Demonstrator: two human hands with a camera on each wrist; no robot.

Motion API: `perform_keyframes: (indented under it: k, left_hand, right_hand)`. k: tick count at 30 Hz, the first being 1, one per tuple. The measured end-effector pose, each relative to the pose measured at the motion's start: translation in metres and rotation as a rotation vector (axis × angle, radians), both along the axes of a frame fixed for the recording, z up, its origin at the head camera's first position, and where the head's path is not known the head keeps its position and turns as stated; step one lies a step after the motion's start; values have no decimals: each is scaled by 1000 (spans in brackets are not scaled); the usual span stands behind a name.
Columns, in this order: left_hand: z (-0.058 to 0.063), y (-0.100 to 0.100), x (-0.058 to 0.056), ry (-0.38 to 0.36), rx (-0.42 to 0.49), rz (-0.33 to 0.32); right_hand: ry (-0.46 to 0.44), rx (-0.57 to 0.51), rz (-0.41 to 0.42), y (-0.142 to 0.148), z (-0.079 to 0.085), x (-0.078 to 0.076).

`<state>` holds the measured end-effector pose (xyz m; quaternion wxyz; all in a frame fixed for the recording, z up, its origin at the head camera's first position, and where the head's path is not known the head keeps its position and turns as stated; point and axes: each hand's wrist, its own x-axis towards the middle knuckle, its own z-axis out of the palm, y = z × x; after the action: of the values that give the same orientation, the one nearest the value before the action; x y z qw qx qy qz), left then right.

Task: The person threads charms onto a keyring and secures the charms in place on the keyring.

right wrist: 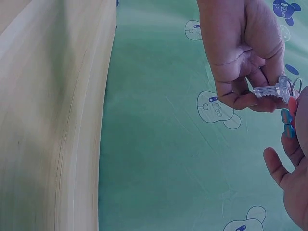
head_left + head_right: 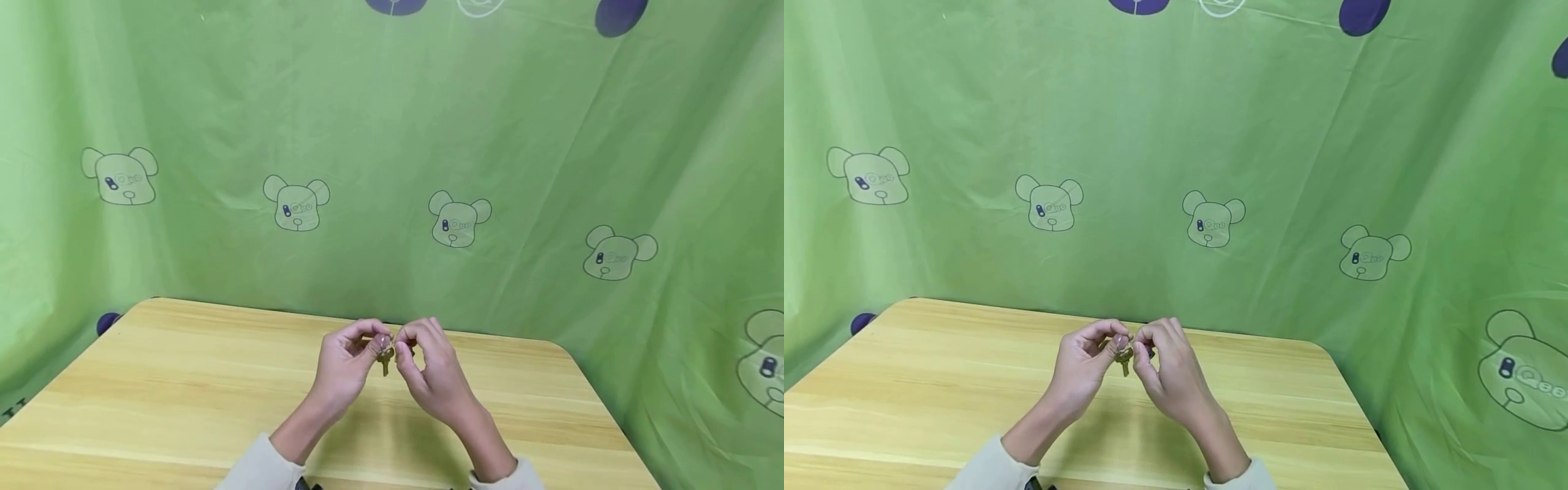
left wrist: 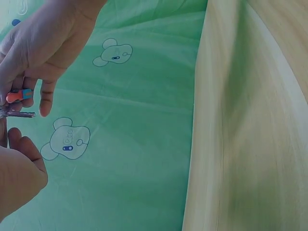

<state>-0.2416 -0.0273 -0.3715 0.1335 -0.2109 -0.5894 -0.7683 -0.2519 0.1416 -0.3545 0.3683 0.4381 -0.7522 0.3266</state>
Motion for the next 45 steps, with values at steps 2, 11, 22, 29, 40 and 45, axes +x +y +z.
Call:
perform_keyframes:
  k: [2, 11, 22, 29, 40, 45]
  left_hand:
    - [0, 0, 0, -2, 2, -1]
    - [0, 1, 1, -34, 30, -16]
    - [3, 3, 3, -139, 88, -89]
    - [4, 3, 4, -158, 101, -117]
    - [5, 5, 4, -216, 146, -164]
    - [6, 5, 5, -227, 180, -175]
  right_hand:
    - [6, -4, 0, -1, 0, 0]
    - [-9, -21, 2, -2, 0, 1]
    - [-14, -36, -1, -2, 0, 2]
    - [-1, -44, 15, -2, 0, 2]
    - [1, -49, 26, -3, 2, 3]
    - [15, -42, 21, -3, 3, 3]
